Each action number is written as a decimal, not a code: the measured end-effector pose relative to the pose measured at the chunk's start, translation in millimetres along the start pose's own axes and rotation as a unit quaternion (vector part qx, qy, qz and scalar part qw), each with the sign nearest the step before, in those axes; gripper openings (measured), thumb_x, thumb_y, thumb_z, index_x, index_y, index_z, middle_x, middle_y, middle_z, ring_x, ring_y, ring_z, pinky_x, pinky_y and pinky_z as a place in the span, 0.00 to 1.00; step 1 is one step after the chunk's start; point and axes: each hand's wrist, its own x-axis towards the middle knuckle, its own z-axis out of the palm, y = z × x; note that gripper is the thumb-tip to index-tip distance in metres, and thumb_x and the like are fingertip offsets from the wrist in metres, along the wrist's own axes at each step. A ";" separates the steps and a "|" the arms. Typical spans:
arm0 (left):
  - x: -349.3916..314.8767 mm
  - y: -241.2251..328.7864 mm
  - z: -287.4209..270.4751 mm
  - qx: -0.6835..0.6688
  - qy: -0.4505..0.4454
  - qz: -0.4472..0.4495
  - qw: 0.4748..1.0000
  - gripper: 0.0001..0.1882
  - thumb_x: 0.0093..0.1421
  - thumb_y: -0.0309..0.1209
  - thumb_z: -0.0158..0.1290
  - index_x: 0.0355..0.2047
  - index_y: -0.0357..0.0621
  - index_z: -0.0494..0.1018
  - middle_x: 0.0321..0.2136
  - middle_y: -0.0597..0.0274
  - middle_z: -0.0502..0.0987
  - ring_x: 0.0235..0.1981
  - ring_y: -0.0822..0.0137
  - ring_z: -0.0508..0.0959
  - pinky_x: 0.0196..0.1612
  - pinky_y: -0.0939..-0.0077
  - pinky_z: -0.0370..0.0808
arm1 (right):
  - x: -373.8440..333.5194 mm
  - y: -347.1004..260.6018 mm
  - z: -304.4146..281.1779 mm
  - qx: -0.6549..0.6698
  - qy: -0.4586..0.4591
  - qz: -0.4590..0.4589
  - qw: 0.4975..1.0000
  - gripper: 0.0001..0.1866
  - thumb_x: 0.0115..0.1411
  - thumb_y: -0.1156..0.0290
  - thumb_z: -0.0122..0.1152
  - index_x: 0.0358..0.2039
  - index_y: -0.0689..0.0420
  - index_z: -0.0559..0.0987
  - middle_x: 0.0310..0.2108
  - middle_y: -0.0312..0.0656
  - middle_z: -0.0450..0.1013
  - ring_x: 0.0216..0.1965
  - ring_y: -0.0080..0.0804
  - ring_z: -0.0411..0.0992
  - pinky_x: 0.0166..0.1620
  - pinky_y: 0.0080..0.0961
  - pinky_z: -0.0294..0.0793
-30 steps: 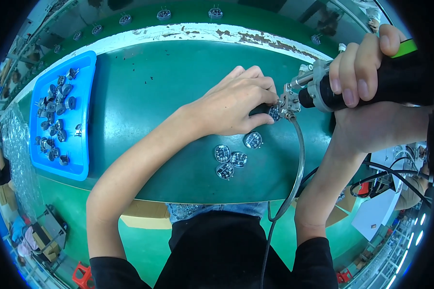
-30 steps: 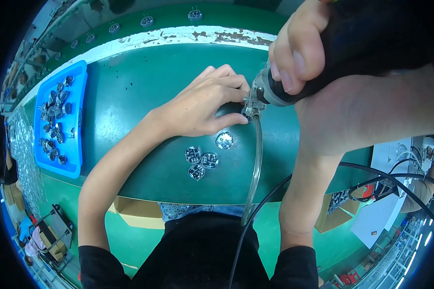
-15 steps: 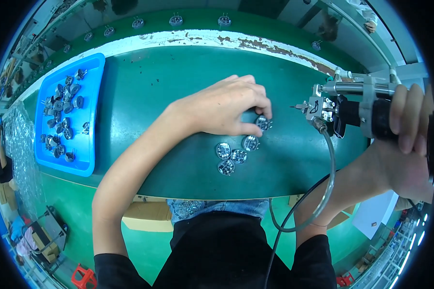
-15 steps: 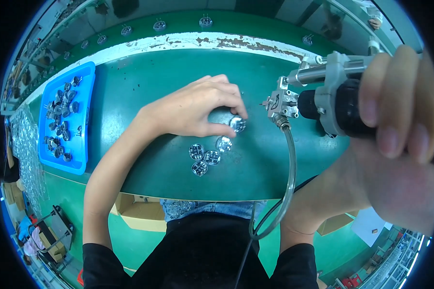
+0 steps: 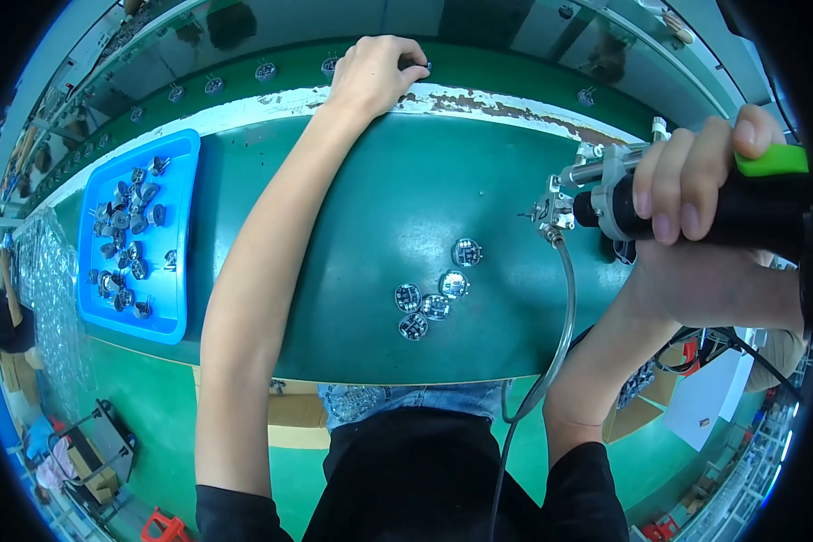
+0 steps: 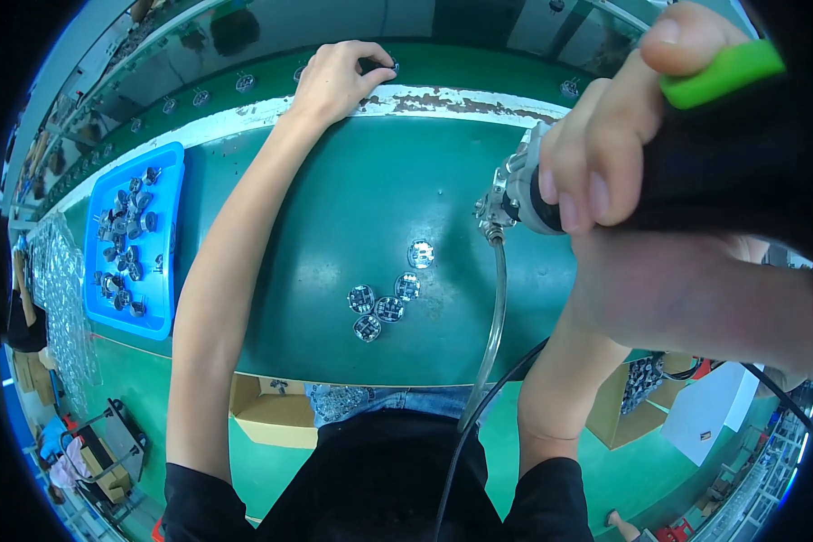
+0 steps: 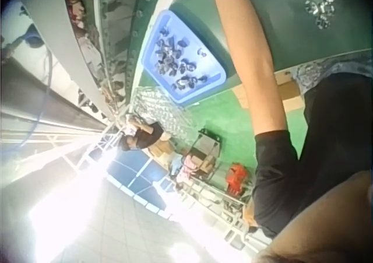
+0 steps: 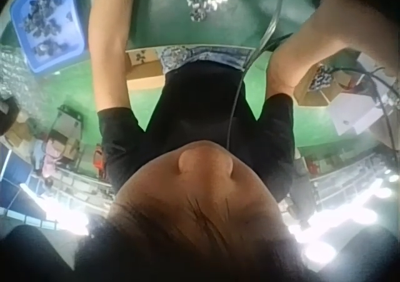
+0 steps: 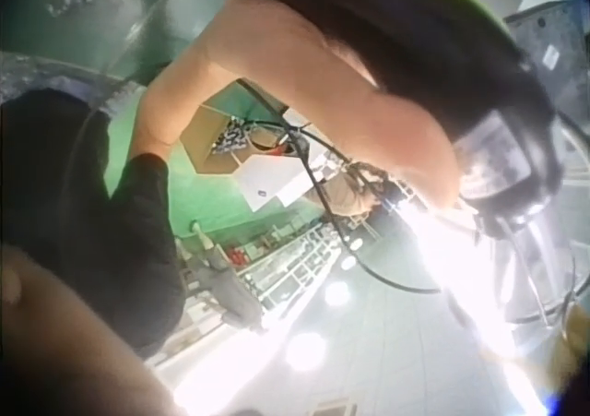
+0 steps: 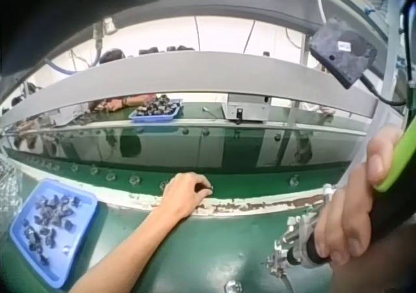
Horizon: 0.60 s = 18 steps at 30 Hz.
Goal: The person assembles small circular metal components on a factory production line using an electric screwdriver.
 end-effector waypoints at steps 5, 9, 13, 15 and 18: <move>0.3 3.9 -0.3 0.040 0.048 0.077 0.995 0.10 0.60 0.38 0.66 0.39 0.49 0.88 0.35 0.56 0.87 0.40 0.54 0.82 0.47 0.58 0.80 | 4.5 3.1 -1.6 0.009 -0.008 -0.006 1.000 0.55 0.53 0.14 0.51 0.52 0.60 0.68 0.24 0.32 0.66 0.22 0.21 0.67 0.30 0.23 0.70; -33.3 32.3 -3.9 -0.092 -0.002 0.227 0.970 0.06 0.59 0.33 0.67 0.34 0.46 0.86 0.36 0.61 0.87 0.43 0.58 0.80 0.50 0.61 0.77 | -2.2 -0.2 -13.0 0.009 -0.008 -0.004 1.000 0.55 0.53 0.14 0.51 0.52 0.60 0.68 0.24 0.32 0.66 0.22 0.21 0.67 0.30 0.23 0.70; -92.4 56.5 -16.2 -0.190 -0.122 0.258 0.939 0.06 0.56 0.30 0.70 0.34 0.48 0.87 0.40 0.66 0.85 0.41 0.62 0.78 0.47 0.65 0.77 | -2.5 4.5 3.2 0.011 -0.014 -0.005 1.000 0.55 0.53 0.14 0.51 0.52 0.60 0.68 0.24 0.32 0.66 0.22 0.21 0.68 0.30 0.23 0.70; -112.7 59.4 -16.7 -0.225 -0.137 0.252 0.931 0.06 0.55 0.29 0.71 0.33 0.47 0.87 0.40 0.68 0.85 0.40 0.63 0.76 0.45 0.68 0.77 | -6.1 4.9 3.5 0.011 -0.015 -0.004 1.000 0.55 0.53 0.14 0.51 0.52 0.60 0.68 0.24 0.32 0.66 0.22 0.21 0.68 0.30 0.23 0.70; -120.2 57.7 -17.5 -0.230 -0.147 0.252 0.929 0.05 0.54 0.29 0.71 0.32 0.47 0.87 0.40 0.70 0.84 0.39 0.64 0.76 0.44 0.69 0.77 | -10.6 7.5 5.3 0.009 -0.014 -0.001 1.000 0.55 0.53 0.14 0.51 0.52 0.60 0.68 0.24 0.32 0.66 0.22 0.21 0.68 0.30 0.23 0.70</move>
